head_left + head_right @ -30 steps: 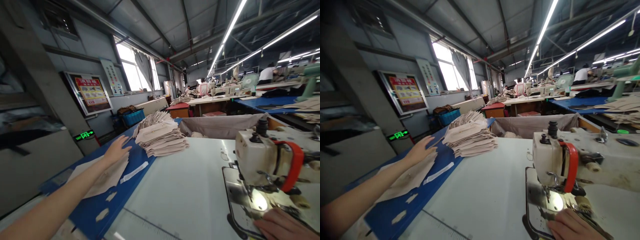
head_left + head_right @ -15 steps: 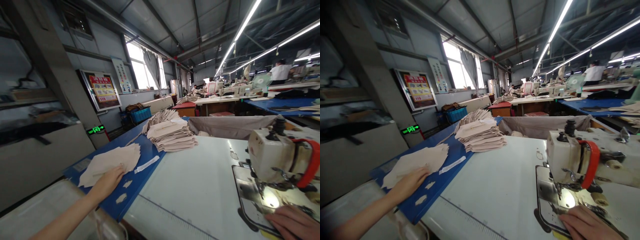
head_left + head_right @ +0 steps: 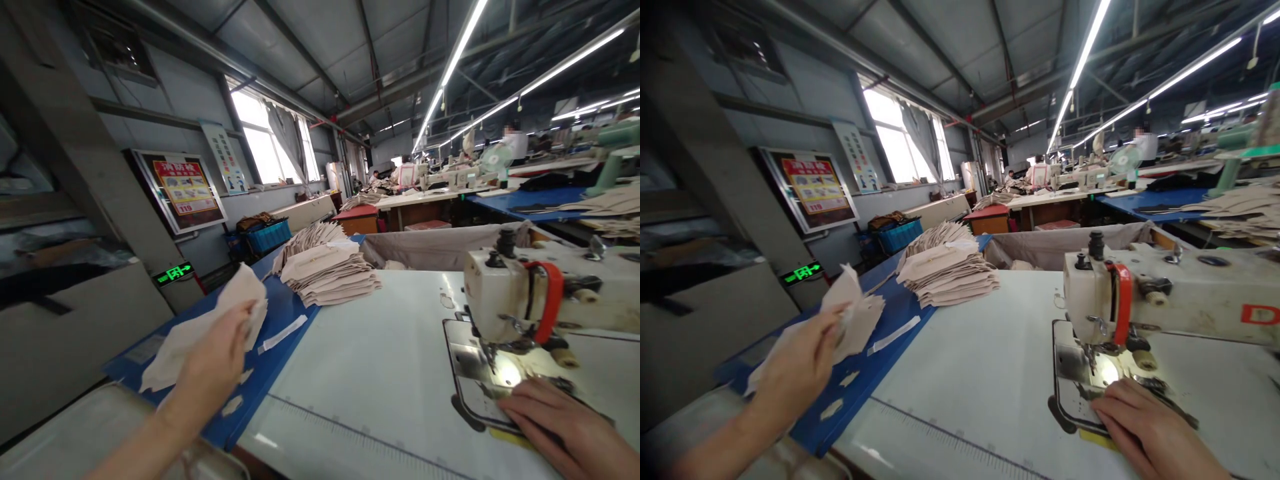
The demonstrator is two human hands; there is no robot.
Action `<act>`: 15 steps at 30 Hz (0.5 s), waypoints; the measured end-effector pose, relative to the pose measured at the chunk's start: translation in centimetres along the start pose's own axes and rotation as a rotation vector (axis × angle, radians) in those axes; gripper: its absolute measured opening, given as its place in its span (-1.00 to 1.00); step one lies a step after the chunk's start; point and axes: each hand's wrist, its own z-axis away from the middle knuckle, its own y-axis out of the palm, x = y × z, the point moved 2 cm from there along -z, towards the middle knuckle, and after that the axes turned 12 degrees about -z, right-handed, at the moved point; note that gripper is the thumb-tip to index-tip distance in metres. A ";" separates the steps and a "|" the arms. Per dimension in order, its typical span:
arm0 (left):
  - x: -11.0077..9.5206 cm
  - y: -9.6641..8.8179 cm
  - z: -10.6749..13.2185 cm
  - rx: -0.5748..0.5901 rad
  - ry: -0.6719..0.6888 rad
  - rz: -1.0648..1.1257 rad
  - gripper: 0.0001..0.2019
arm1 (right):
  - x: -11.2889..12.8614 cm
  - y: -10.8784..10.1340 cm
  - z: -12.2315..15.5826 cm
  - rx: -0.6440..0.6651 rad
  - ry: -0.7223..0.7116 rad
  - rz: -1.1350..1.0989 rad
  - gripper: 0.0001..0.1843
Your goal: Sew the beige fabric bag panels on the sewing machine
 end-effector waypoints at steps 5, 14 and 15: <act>-14.6 4.0 6.9 0.179 0.561 0.224 -0.60 | 0.8 -0.3 -0.7 0.082 0.149 -0.076 -0.75; -26.2 5.2 8.1 0.321 0.718 0.665 -0.70 | 4.2 -0.7 -2.4 0.155 0.022 -0.120 -0.76; -25.8 4.8 7.5 0.348 0.723 0.689 -0.66 | 4.6 -0.7 -2.7 0.193 0.006 -0.131 -0.77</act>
